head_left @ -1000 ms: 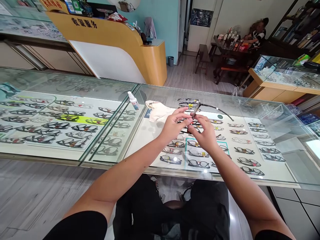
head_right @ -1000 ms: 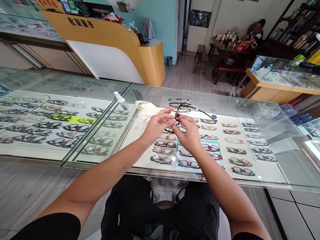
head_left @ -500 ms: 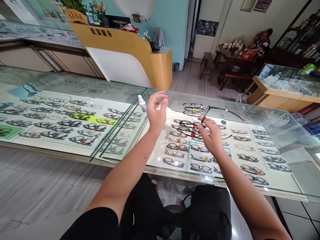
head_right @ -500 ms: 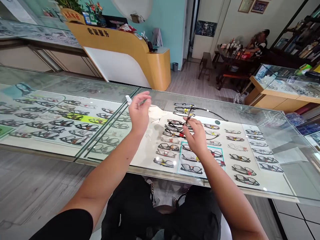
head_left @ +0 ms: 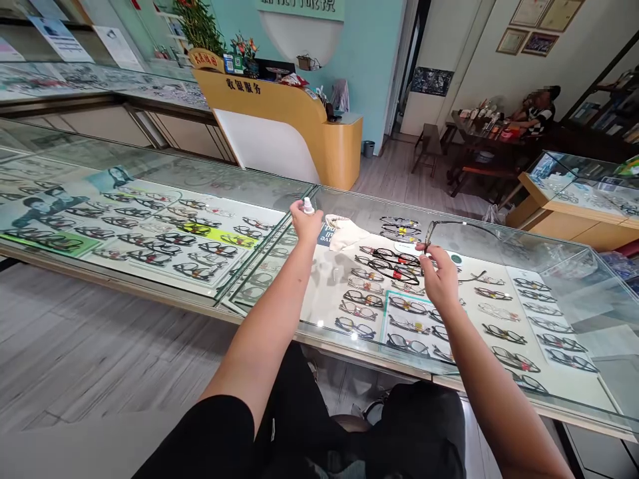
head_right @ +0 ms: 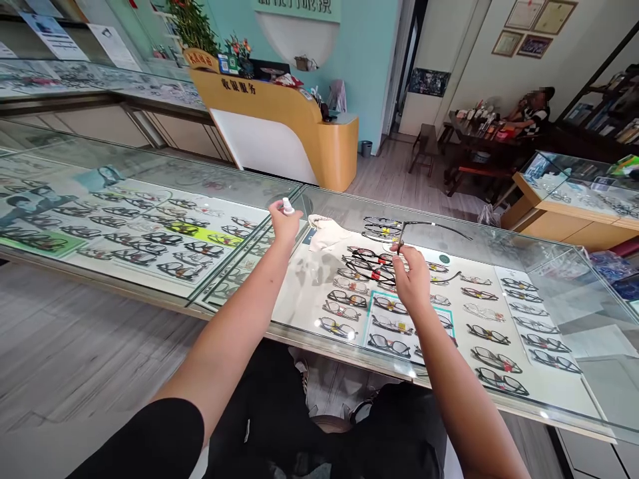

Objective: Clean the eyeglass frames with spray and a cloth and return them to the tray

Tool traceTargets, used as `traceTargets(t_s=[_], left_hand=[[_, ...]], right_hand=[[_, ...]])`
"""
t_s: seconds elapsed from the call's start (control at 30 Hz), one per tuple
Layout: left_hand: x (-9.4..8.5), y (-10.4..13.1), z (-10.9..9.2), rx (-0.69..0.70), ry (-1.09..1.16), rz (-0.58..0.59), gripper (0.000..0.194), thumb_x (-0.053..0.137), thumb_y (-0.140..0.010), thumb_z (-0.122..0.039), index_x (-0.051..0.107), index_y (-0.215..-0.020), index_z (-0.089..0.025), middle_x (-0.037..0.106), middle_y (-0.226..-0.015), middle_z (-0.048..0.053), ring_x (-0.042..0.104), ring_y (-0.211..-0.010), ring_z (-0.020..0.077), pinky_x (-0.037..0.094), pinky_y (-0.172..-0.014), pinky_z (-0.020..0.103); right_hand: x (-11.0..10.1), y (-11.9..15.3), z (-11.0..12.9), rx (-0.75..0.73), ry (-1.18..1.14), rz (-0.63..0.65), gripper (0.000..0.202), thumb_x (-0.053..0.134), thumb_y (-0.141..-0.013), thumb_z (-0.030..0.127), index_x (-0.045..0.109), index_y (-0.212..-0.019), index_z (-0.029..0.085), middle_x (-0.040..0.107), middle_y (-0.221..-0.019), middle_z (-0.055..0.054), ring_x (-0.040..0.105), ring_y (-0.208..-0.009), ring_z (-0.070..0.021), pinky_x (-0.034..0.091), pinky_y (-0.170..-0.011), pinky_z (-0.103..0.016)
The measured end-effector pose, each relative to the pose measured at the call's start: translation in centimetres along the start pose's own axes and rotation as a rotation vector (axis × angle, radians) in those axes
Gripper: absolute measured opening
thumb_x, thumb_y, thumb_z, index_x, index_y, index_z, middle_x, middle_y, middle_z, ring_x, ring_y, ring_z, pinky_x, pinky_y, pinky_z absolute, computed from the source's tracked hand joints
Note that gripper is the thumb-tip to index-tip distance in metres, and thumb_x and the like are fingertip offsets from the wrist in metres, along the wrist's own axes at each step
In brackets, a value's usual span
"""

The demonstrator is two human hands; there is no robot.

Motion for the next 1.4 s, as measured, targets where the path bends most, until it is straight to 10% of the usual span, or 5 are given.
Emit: traceTargets(t_s=[0.27, 0.53, 0.8, 1.2, 1.4], left_hand=[[0.3, 0.9, 1.5, -0.2, 0.11, 0.05, 0.033, 0.071, -0.073, -0.007, 0.057, -0.098, -0.024, 0.066, -0.099, 0.004, 0.067, -0.108, 0.0251, 0.048, -0.106, 0.041], [0.9, 2.8, -4.5, -0.144, 0.47, 0.265, 0.017, 0.067, -0.081, -0.03, 0.052, -0.086, -0.024, 0.051, -0.075, -0.002, 0.054, -0.064, 0.0141, 0.05, -0.064, 0.028], [3.1, 10.7, -9.8, -0.413, 0.881, 1.115, 0.087, 0.036, -0.077, -0.109, 0.029, -0.055, -0.025, 0.025, -0.045, -0.004, 0.032, -0.04, 0.012, 0.039, -0.041, 0.031], [4.9, 16.1, -9.1, -0.404, 0.609, 1.466, 0.093, 0.004, -0.051, -0.12, 0.024, -0.045, -0.029, 0.009, -0.031, -0.002, 0.018, -0.029, 0.0135, 0.029, -0.035, 0.038], [5.1, 18.3, -11.5, -0.171, 0.663, 1.501, 0.094, 0.008, -0.069, -0.114, 0.034, -0.046, -0.027, 0.021, -0.037, -0.001, 0.028, -0.035, 0.0135, 0.035, -0.045, 0.038]], right_hand=[[-0.3, 0.1, -0.8, 0.134, -0.039, -0.029, 0.035, 0.053, -0.105, 0.041, 0.078, -0.122, 0.022, 0.082, -0.12, -0.011, 0.073, -0.107, -0.0297, 0.054, -0.1, -0.046], [-0.8, 0.0, -0.7, 0.169, -0.119, -0.088, 0.037, 0.053, -0.106, 0.044, 0.078, -0.123, 0.022, 0.081, -0.127, -0.012, 0.072, -0.12, -0.0316, 0.051, -0.108, -0.05], [-1.5, -0.2, 0.2, 0.188, -0.338, -0.032, 0.032, 0.056, -0.105, 0.044, 0.076, -0.12, 0.023, 0.079, -0.127, -0.011, 0.078, -0.113, -0.0294, 0.055, -0.106, -0.05], [-0.6, 0.3, 1.8, 0.228, -0.518, 0.151, 0.031, 0.057, -0.107, 0.046, 0.077, -0.118, 0.024, 0.078, -0.123, -0.009, 0.077, -0.108, -0.0278, 0.058, -0.104, -0.049], [0.3, 0.5, 2.8, 0.245, -0.574, 0.273, 0.032, 0.058, -0.107, 0.049, 0.075, -0.116, 0.024, 0.079, -0.125, -0.009, 0.077, -0.106, -0.0267, 0.058, -0.098, -0.045]])
Point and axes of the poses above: each hand's wrist, its own y-axis away from the middle knuckle, its own x-axis out of the palm, z = x × y, the point moved 7 cm from there along -y, towards the middle knuckle
